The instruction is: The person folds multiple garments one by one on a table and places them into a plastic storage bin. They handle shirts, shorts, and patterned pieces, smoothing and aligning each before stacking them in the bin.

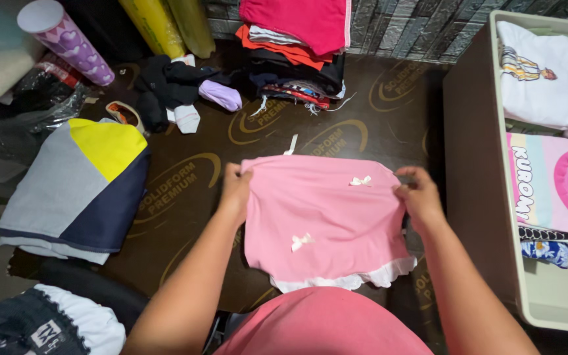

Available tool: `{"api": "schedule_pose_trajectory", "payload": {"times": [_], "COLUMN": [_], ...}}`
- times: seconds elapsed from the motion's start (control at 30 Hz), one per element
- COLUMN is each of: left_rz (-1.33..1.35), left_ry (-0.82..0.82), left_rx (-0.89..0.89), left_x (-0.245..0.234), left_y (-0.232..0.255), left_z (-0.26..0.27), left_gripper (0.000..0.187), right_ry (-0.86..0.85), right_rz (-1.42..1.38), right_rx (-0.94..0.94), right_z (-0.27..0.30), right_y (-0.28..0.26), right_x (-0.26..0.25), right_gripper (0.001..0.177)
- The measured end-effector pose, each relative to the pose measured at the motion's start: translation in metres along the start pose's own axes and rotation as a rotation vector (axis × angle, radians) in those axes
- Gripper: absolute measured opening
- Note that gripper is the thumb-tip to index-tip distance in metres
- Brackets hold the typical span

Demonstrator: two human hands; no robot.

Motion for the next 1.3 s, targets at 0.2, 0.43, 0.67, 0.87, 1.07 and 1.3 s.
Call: {"api": "schedule_pose_trajectory", "payload": {"times": [0.2, 0.43, 0.67, 0.87, 1.07, 1.3], "left_rz": [-0.269, 0.247, -0.204, -0.809, -0.159, -0.181], "left_ry": [0.225, -0.384, -0.51, 0.083, -0.046, -0.277], "left_rx": [0.467, 0.179, 0.352, 0.924, 0.913, 0.71], "left_x": [-0.023, -0.038, -0.053, -0.036, -0.03, -0.057], "left_y": [0.077, 0.125, 0.156, 0.2, 0.244, 0.155], "left_z": [0.008, 0.004, 0.005, -0.008, 0.005, 0.018], "left_gripper": [0.033, 0.027, 0.043, 0.015, 0.017, 0.032], "right_ry": [-0.082, -0.243, -0.275, -0.004, -0.016, 0.088], "right_rz": [-0.402, -0.507, -0.337, 0.232, -0.456, -0.221], "right_rx": [0.037, 0.004, 0.02, -0.378, -0.421, -0.497], "right_z": [0.016, 0.01, 0.007, -0.012, -0.019, 0.019], "right_y": [-0.064, -0.091, -0.12, -0.152, -0.178, -0.098], "right_x": [-0.013, -0.03, -0.042, -0.028, -0.032, -0.039], "right_gripper": [0.038, 0.025, 0.035, 0.026, 0.014, 0.022]}}
Point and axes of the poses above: each hand's wrist, its own z-axis away from the middle knuckle, its own x-axis out of the palm, y = z × x, the point moved 5 cm from there along -z, towards the middle knuckle, and after that the axes turned 5 degrees about -z, right-handed, at the moved point
